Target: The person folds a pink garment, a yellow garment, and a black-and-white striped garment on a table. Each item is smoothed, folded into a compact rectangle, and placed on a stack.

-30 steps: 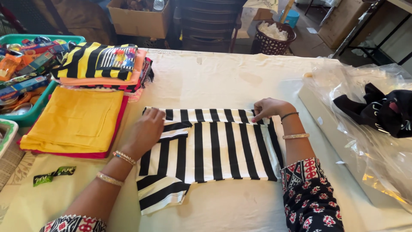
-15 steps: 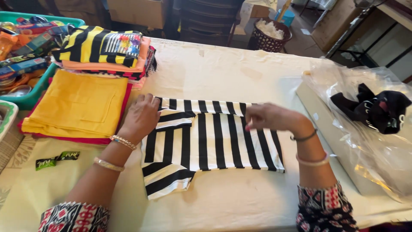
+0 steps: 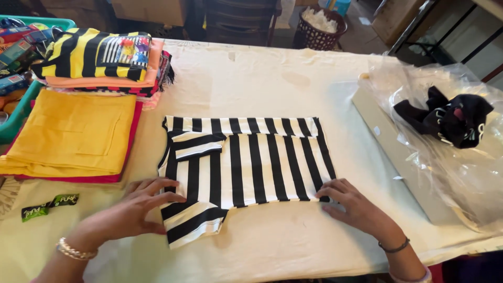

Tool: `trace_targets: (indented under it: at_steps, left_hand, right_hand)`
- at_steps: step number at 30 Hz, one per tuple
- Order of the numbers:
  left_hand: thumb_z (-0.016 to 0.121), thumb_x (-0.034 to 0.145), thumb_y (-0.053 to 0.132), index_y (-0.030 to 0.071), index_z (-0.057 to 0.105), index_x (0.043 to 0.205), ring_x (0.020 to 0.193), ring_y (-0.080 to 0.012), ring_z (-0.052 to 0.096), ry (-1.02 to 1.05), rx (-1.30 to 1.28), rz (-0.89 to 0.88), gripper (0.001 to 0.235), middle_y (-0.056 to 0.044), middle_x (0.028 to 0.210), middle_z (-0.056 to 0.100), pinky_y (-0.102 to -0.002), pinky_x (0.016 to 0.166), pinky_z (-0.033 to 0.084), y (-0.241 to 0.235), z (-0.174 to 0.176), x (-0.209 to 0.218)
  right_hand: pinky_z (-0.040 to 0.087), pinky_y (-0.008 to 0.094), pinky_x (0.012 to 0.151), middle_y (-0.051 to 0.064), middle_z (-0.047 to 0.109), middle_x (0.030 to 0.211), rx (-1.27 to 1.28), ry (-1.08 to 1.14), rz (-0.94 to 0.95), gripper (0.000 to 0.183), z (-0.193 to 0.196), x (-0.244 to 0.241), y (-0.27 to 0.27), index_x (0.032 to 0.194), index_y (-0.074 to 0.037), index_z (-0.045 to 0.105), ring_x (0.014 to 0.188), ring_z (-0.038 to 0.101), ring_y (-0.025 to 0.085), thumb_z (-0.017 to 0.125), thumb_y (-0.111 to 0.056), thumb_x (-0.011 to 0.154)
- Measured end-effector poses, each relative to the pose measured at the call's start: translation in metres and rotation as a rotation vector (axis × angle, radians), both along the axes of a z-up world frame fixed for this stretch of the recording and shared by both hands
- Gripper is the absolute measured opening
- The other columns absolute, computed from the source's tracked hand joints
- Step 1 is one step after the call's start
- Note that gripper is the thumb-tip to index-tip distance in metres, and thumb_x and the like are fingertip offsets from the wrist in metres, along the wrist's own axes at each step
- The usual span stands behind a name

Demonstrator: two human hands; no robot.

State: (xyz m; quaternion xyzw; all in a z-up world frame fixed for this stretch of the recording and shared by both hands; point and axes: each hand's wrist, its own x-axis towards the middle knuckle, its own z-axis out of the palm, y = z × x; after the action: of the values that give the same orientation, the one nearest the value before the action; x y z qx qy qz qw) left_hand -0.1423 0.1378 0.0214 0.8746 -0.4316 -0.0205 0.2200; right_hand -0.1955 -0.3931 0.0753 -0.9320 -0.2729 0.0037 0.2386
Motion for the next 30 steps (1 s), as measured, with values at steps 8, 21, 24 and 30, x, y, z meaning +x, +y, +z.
trace_targets:
  at_steps: [8, 21, 24, 30]
  left_hand:
    - [0.081, 0.078, 0.026, 0.016, 0.068, 0.087, 0.11, -0.0257, 0.056, 0.002, -0.05, 0.132, 0.019, 0.001, 0.105, 0.067, -0.045, 0.096, 0.044, -0.027, 0.013, 0.003]
    - [0.061, 0.097, 0.027, 0.009, 0.055, 0.116, 0.072, -0.0181, 0.062, 0.986, -0.794, 0.604, 0.027, -0.008, 0.097, 0.056, -0.036, 0.059, 0.061, -0.012, -0.014, 0.089]
    - [0.076, 0.081, 0.021, 0.018, 0.051, 0.132, 0.085, -0.0153, 0.064, 0.858, -0.51, 0.528, 0.057, -0.006, 0.115, 0.058, -0.038, 0.064, 0.059, -0.027, 0.031, 0.061]
    - [0.086, 0.07, 0.032, 0.031, 0.068, 0.129, 0.094, -0.0233, 0.064, 0.128, 0.028, 0.363, 0.062, -0.003, 0.131, 0.054, -0.038, 0.08, 0.056, -0.056, 0.045, 0.044]
  right_hand:
    - [0.054, 0.037, 0.082, 0.008, 0.069, 0.093, -0.17, 0.056, 0.003, 0.013, 0.002, 0.047, -0.017, 0.094, -0.009, 0.067, 0.091, 0.065, 0.026, 0.07, -0.008, 0.082]
    - [0.048, 0.027, 0.081, -0.002, 0.064, 0.094, 0.363, 0.263, -0.106, 0.02, -0.038, 0.125, -0.035, 0.114, -0.009, 0.061, 0.089, 0.056, 0.009, 0.065, -0.022, 0.099]
    - [0.044, 0.026, 0.072, -0.006, 0.062, 0.092, 0.392, 0.365, -0.269, 0.03, -0.028, 0.114, -0.029, 0.116, -0.012, 0.06, 0.083, 0.051, 0.008, 0.073, -0.023, 0.091]
    - [0.038, 0.028, 0.06, -0.002, 0.043, 0.071, 0.218, 0.321, -0.375, 0.04, -0.02, 0.109, -0.021, 0.118, -0.015, 0.06, 0.067, 0.039, 0.011, 0.08, -0.02, 0.084]
